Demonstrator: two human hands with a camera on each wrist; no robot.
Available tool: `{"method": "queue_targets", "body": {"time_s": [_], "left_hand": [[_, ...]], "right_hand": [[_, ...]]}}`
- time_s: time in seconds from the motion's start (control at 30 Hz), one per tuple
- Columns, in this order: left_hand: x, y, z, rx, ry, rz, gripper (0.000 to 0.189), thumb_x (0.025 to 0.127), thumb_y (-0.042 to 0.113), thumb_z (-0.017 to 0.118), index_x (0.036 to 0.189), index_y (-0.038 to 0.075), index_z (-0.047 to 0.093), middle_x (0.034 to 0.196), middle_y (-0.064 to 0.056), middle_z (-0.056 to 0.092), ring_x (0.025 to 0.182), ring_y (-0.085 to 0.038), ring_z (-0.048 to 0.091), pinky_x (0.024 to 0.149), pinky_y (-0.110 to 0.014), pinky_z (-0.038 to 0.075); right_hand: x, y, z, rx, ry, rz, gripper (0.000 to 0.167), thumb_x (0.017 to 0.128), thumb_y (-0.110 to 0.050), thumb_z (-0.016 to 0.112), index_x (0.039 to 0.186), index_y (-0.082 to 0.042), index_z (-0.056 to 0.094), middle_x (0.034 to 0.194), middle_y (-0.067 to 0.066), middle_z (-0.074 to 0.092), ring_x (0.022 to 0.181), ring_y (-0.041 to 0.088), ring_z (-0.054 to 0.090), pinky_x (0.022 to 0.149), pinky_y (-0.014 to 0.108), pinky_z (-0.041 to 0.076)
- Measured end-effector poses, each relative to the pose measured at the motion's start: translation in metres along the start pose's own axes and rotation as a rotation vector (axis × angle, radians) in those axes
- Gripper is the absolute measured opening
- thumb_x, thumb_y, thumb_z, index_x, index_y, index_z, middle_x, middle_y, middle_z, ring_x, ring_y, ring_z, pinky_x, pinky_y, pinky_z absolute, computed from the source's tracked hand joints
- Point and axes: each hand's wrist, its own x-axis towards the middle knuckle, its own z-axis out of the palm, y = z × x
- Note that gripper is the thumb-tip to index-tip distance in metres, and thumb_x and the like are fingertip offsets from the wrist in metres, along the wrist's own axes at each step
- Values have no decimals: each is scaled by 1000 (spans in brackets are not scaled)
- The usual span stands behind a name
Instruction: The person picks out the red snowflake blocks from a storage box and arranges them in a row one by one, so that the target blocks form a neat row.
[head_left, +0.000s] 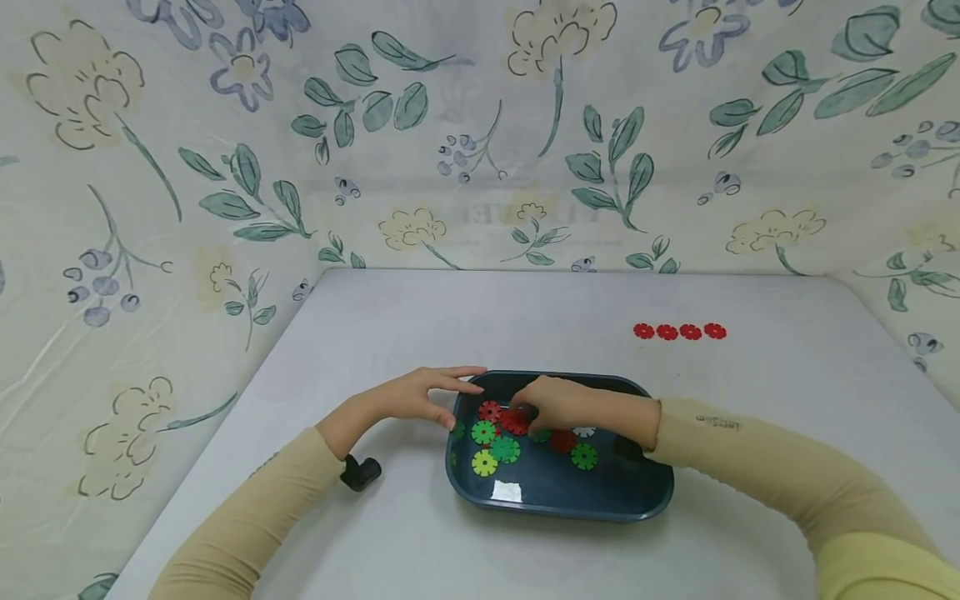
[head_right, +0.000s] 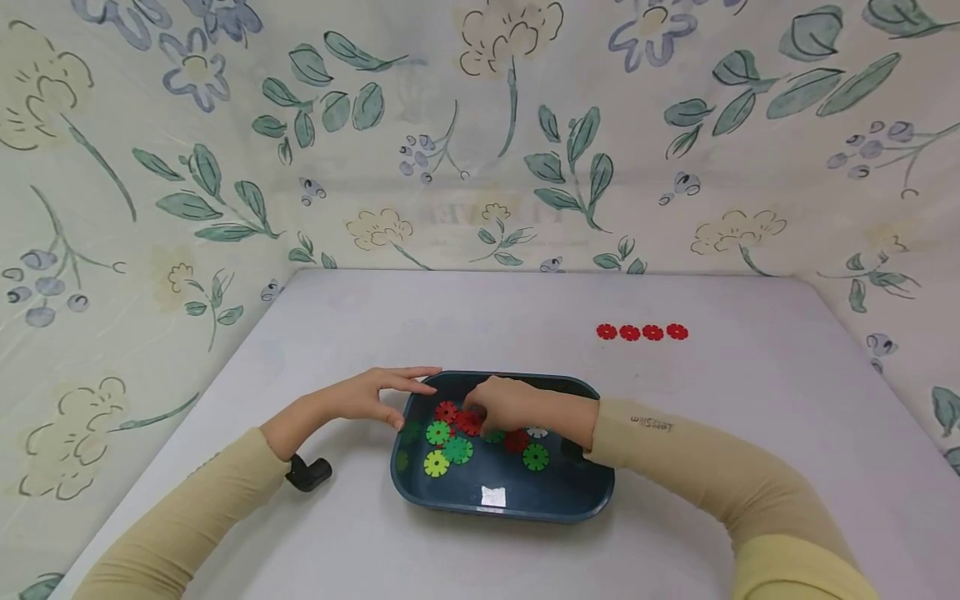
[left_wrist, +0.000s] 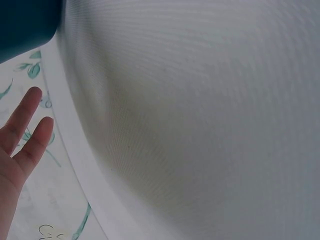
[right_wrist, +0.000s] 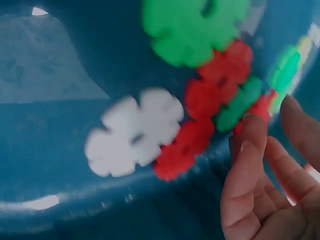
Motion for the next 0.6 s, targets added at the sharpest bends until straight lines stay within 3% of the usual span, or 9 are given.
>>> {"method": "queue_targets", "body": {"time_s": [0.13,0.6], "left_hand": [[1,0,0,1,-1,3,59,76,26,72,130,10,52,148,-8,31,137,-26,25,104,-50,31],[2,-1,0,5,-3,4,59,76,26,71,130,11,52,148,-8,31,137,-26,25,104,-51,30]], "right_hand": [[3,1,6,-39,6,-1,38,79,-15,72,115,-8,63,111,6,64,102,19,59,86,34,50],[11,0,13,-140,20,-45,34,79,-21,73,110,-10,64,99,3,64,90,16,60,76,31,52]]}}
